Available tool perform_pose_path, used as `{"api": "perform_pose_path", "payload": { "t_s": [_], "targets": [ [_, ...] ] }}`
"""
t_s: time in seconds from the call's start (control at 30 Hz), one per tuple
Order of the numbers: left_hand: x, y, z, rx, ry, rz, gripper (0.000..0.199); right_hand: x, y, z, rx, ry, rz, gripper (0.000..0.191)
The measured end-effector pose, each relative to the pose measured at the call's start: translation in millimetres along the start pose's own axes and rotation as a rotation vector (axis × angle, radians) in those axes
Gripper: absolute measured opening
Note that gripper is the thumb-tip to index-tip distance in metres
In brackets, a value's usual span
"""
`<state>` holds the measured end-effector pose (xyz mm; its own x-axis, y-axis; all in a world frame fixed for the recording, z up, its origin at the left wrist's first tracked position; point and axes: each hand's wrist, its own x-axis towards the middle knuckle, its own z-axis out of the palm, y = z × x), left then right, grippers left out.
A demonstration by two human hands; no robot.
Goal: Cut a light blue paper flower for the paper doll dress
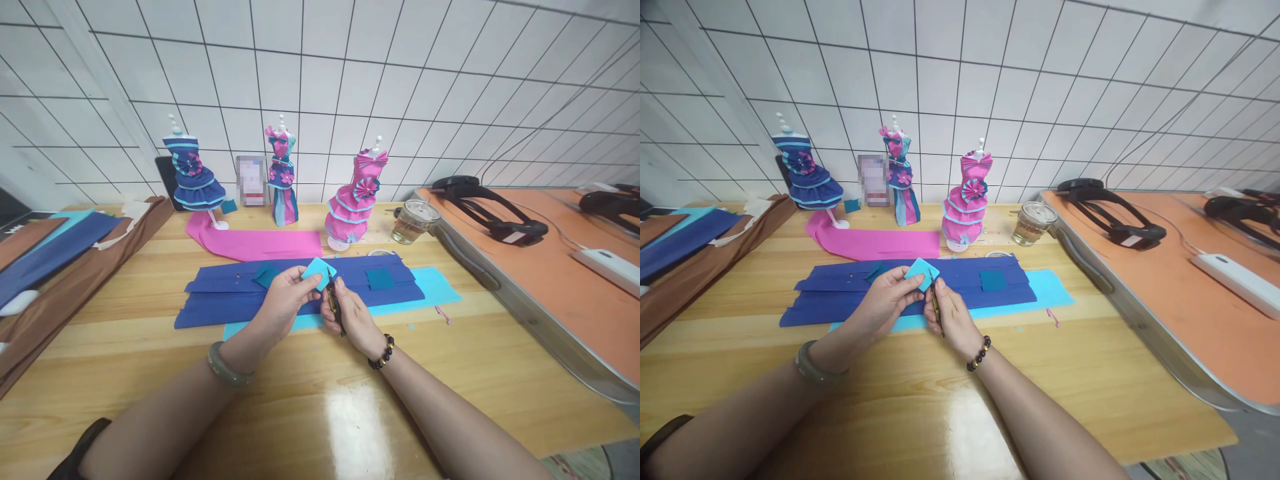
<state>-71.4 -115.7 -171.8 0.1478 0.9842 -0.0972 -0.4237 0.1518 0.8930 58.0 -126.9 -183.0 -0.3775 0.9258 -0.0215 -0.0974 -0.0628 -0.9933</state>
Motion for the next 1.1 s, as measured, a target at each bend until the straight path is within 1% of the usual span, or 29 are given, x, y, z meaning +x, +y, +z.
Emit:
{"api": "perform_pose_path", "payload": {
  "t_s": [0.2, 0.5, 0.83, 1.1],
  "targets": [
    [0.4, -1.9, 1.2, 0.023, 0.014, 0.008, 0.013, 0.8, 2.4, 0.0, 0.012, 0.028, 0.002, 0.043],
    [-1.3, -2.9, 4.8, 0.013, 0.051, -0.004, 0.015, 1.5, 4.7, 1.1, 0.054, 0.055, 0.043, 0.047],
    [-2.9, -2.9, 6.4, -0.023, 0.042, -0.019, 0.014, 2.7, 4.9, 0.5, 0.063, 0.078, 0.033, 0.047],
    [-2.1, -5.0, 3.7, -0.040, 0.035, -0.029, 0.015, 3.4, 4.6, 0.9, 0.066, 0.098, 0.081, 0.048]
  ]
}}
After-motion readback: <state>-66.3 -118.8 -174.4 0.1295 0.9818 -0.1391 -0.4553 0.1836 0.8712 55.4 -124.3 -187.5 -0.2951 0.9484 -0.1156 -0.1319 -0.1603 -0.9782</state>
